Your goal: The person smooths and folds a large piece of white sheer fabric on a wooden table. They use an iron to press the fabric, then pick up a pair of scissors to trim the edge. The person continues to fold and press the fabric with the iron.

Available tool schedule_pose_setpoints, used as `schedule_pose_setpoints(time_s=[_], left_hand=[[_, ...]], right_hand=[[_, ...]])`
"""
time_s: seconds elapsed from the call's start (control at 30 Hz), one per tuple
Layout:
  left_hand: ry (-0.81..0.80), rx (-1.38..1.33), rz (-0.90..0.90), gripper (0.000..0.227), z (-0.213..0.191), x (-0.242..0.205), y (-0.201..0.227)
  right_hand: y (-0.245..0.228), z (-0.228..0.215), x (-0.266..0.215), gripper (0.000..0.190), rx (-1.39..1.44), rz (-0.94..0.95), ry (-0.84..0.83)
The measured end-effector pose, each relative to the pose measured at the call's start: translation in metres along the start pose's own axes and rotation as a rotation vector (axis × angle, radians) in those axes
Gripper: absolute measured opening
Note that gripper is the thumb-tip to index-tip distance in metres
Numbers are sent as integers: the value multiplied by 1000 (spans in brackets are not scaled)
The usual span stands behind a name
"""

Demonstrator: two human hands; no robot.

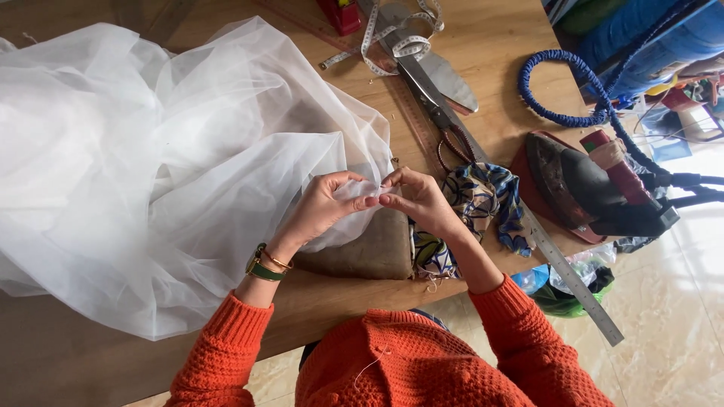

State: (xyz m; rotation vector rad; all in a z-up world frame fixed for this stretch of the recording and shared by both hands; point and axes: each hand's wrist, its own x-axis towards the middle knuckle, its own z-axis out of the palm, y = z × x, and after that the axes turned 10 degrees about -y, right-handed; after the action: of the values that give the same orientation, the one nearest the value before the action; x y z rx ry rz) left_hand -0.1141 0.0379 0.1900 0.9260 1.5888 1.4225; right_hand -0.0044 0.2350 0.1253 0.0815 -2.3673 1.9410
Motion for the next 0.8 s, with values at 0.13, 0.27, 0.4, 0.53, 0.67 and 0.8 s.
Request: schedule_pose_setpoints(time_s=[0.13, 0.27, 0.4, 0.53, 0.67, 0.8], left_hand=[[8, 2, 11, 13, 6, 8, 1], [18, 28, 18, 13, 12, 11, 2], [11, 38, 20, 13, 15, 12, -5], [-19, 54, 24, 15, 21, 14, -4], [-29, 50, 17, 16, 23, 16, -6], [-45, 44, 26, 15, 25, 16, -5]], right_hand=[[-20, 0, -4, 23, 50, 9, 10], [-23, -2, -10, 36, 53, -16, 26], [-17, -3, -13, 42, 2, -36, 49], [-20, -1, -13, 18, -16, -146, 123], [-19, -1, -14, 13, -1, -159, 131], [-21, -1, -14, 13, 24, -144, 130]])
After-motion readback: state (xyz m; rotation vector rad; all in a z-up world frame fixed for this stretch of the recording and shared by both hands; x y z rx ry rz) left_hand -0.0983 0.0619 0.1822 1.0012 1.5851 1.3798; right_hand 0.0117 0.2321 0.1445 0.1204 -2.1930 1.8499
